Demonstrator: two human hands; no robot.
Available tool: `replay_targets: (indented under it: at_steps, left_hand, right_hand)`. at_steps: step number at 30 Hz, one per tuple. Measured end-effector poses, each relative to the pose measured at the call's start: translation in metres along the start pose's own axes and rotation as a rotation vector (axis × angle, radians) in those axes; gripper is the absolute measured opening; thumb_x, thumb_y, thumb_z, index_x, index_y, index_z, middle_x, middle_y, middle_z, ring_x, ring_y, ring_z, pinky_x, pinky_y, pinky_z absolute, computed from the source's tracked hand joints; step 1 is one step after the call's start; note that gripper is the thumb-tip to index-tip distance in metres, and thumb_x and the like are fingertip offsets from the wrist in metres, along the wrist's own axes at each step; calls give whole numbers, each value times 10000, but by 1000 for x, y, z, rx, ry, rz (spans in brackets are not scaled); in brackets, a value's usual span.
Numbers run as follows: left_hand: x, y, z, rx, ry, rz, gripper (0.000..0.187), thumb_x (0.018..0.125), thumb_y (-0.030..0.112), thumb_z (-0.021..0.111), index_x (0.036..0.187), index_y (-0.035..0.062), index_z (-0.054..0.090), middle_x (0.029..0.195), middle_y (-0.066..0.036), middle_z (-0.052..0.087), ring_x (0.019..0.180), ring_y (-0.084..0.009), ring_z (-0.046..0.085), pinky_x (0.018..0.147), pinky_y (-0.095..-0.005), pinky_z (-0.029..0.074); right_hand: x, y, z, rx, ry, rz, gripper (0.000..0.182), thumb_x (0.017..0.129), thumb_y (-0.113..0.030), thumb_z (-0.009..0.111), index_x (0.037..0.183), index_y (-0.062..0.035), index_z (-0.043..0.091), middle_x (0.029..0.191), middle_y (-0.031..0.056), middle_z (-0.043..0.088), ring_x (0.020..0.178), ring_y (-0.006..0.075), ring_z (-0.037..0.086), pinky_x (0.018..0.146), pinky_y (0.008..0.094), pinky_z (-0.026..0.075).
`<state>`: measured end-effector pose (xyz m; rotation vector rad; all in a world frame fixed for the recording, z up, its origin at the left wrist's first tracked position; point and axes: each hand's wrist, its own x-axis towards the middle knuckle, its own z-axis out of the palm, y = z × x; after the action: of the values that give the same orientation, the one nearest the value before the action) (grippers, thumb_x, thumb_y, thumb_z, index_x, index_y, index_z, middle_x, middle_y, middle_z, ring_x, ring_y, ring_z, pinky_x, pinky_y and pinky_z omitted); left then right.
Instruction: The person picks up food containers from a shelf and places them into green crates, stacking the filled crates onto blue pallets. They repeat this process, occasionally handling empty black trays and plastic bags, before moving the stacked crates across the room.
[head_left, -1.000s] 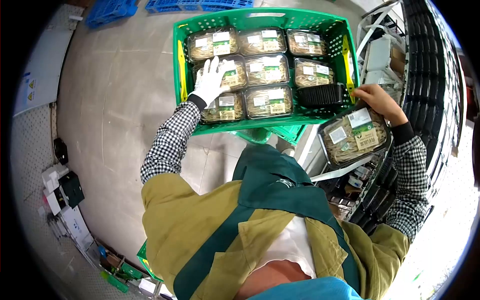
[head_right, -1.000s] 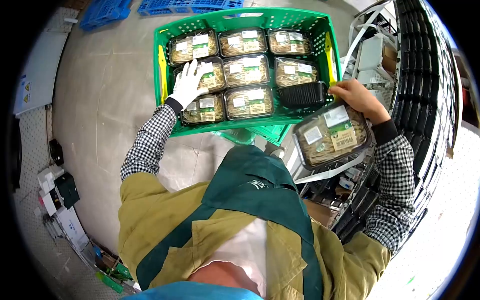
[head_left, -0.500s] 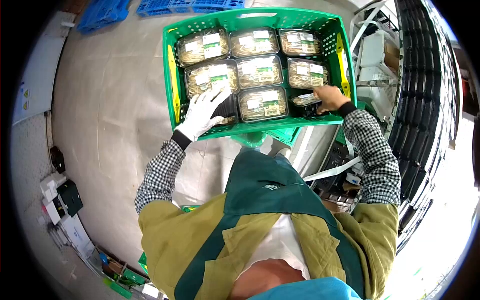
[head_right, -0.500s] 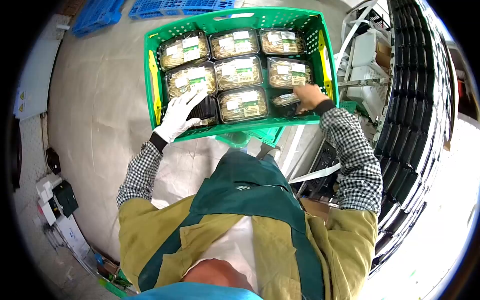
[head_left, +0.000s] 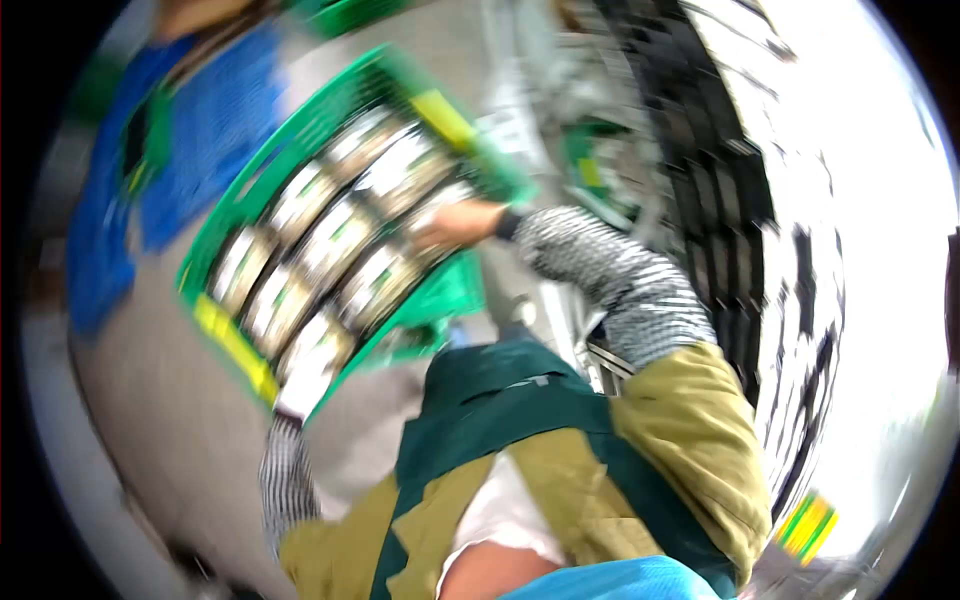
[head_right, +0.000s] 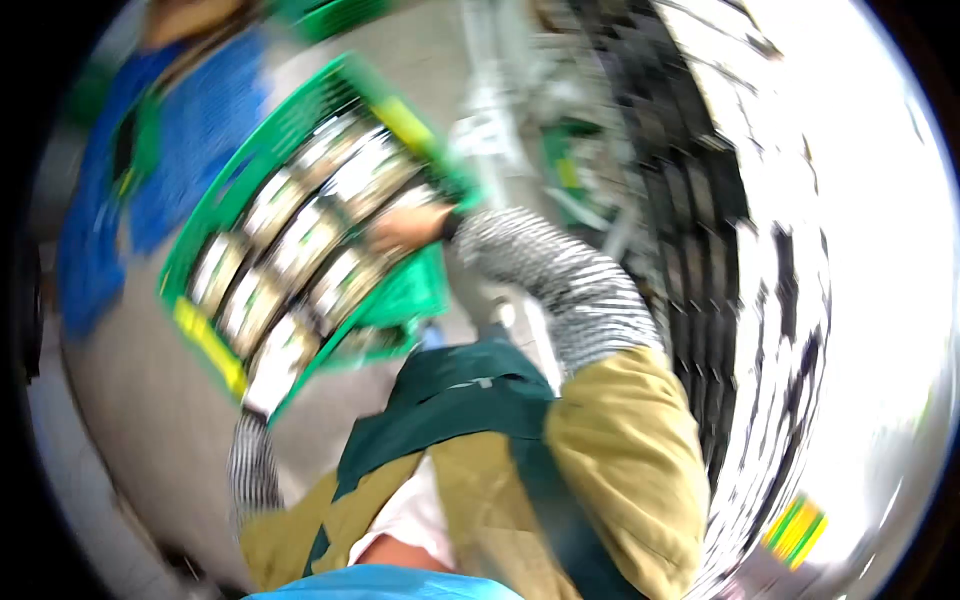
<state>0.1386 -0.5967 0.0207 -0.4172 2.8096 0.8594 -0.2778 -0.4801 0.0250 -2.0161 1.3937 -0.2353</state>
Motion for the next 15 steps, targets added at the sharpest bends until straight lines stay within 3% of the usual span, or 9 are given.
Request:
replay_targets:
  at_steps: [1,3,4,6,7,10,11,13,15]
  left_hand:
    - [-3,-14,2,-194,-221,-51,395,878,190,499,1253,67,498,1224,-168,543,1166,-307,482,1018,-393,345]
    - [7,-14,-26,72,-650,-213,411,880,257,484,1234,49,505,1189,-200,559,1090,-345,533,972,-419,389]
    - [23,5,-45,73,-675,-431,348,870,265,503,1113,29,586,994,-195,640,907,-370,610,855,-442,461]
    - [88,59,-74,646,-406,-231,277,878,258,526,944,14,637,736,-149,654,690,-325,638,678,-410,505]
    - [123,114,-93,47,-186,-588,249,893,230,529,833,11,632,604,-119,600,585,-279,607,571,-347,489]
    - [235,210,-89,33,220,85,199,917,199,528,893,21,612,739,-138,621,656,-232,591,609,-338,461]
    - [271,280,-89,-76,247,190,183,913,146,529,1012,20,616,888,-144,650,779,-226,612,701,-341,475]
    - [354,380,-55,-423,288,429,346,881,42,553,1223,-2,528,1150,-113,611,987,-189,599,883,-291,457]
    - [409,518,-38,-489,198,544,432,883,35,549,1302,10,451,1251,-111,541,1104,-174,542,938,-290,428]
  right_hand:
    - [-13,-8,-2,54,242,-207,244,888,-230,499,1056,-103,624,943,161,636,750,324,600,647,406,488]
    - [-87,-64,-35,128,397,-59,237,876,-206,531,1062,-82,610,940,136,635,835,306,605,731,375,494]
    - [-131,-83,-52,137,471,2,242,872,-204,542,1067,-76,607,952,130,634,861,301,604,756,366,492]
    - [-243,-118,-82,57,682,252,250,851,-207,571,1055,-67,608,961,128,629,860,307,605,760,368,491]
    - [-301,-120,-86,-22,811,319,260,832,-172,588,1068,-63,603,974,125,622,863,291,607,761,364,493]
    - [-499,-120,-64,-76,1311,586,350,761,44,588,1092,-65,616,975,104,647,878,189,631,778,298,513]
    - [-572,-134,-52,-298,1388,915,346,778,75,583,1097,-57,615,973,92,661,875,155,634,775,288,513]
    - [-714,-130,-3,-244,1683,1311,206,902,-63,491,1077,-49,599,926,130,661,866,222,647,753,289,501]
    - [-861,-105,79,-732,1601,1768,310,917,-333,476,993,-58,598,910,176,641,828,348,622,758,419,479]
